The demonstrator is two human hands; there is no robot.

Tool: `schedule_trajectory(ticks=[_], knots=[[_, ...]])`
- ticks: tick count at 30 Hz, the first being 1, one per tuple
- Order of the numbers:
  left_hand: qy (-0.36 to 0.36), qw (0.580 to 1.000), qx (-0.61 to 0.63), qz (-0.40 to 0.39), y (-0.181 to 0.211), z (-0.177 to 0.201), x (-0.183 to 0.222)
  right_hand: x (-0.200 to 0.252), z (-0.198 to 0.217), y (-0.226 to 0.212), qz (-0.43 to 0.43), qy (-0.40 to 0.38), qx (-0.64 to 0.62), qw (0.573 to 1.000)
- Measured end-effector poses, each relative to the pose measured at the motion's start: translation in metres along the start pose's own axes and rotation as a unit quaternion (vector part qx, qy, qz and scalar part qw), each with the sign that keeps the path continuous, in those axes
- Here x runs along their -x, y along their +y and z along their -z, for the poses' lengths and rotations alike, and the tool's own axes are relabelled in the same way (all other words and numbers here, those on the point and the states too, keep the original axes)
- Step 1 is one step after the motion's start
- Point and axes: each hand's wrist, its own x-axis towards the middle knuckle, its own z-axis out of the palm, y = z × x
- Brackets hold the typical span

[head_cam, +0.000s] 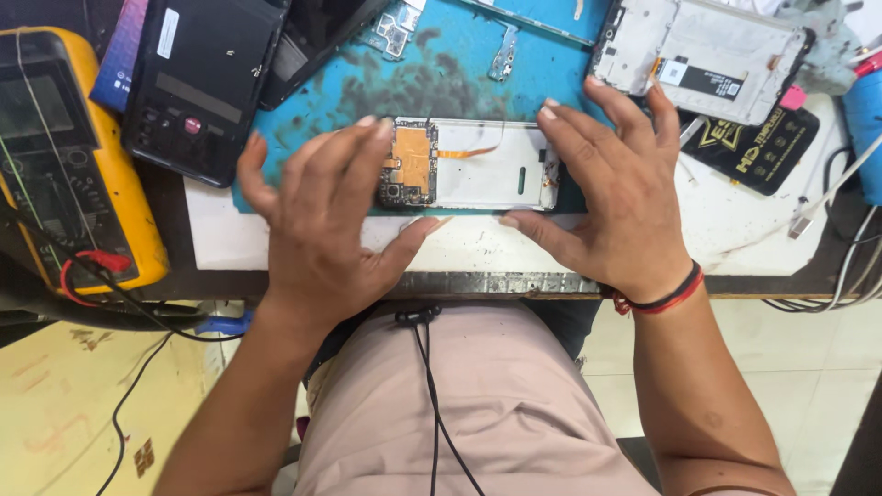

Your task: The person is repairing a disassembled smartphone on a workbench. They peel off a protective film from a copper heat shield on the motherboard, then use tweezers to carefully remove small components and adjust ribbon cables within the device's chassis.

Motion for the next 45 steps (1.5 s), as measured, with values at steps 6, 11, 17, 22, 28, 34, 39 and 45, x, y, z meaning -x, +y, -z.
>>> schedule_trajectory(ticks=[6, 11, 17, 22, 28, 34, 39, 45], knots=[[0.046, 0.999, -0.002, 0.010, -0.003, -0.009, 0.009, -0.003, 0.001, 0.006, -0.005, 0.017, -0.014, 1.000], [0.013, 1.000, -0.023, -0.007, -0.003, -0.009, 0.007, -0.005, -0.005, 0.001, -0.024, 0.034, 0.000, 0.999], [0.019, 0.999, -0.032, -0.006, -0.003, -0.013, 0.011, 0.019, 0.001, -0.009, -0.041, 0.110, -0.035, 0.992], [0.022, 0.999, -0.024, 0.001, -0.002, -0.012, 0.011, 0.054, 0.004, 0.011, -0.150, 0.209, -0.045, 0.965], [0.033, 0.999, -0.016, -0.004, -0.001, -0.011, 0.008, 0.077, -0.002, 0.036, -0.327, 0.269, -0.103, 0.900], [0.038, 0.999, -0.012, 0.008, -0.001, -0.010, 0.006, 0.064, -0.007, 0.034, -0.348, 0.213, -0.090, 0.908], [0.036, 0.999, -0.015, 0.012, 0.001, -0.009, 0.005, 0.055, -0.004, 0.033, -0.363, 0.206, -0.101, 0.903], [0.039, 0.999, -0.025, 0.008, 0.001, -0.009, 0.005, 0.067, 0.001, 0.046, -0.364, 0.223, -0.091, 0.900]])
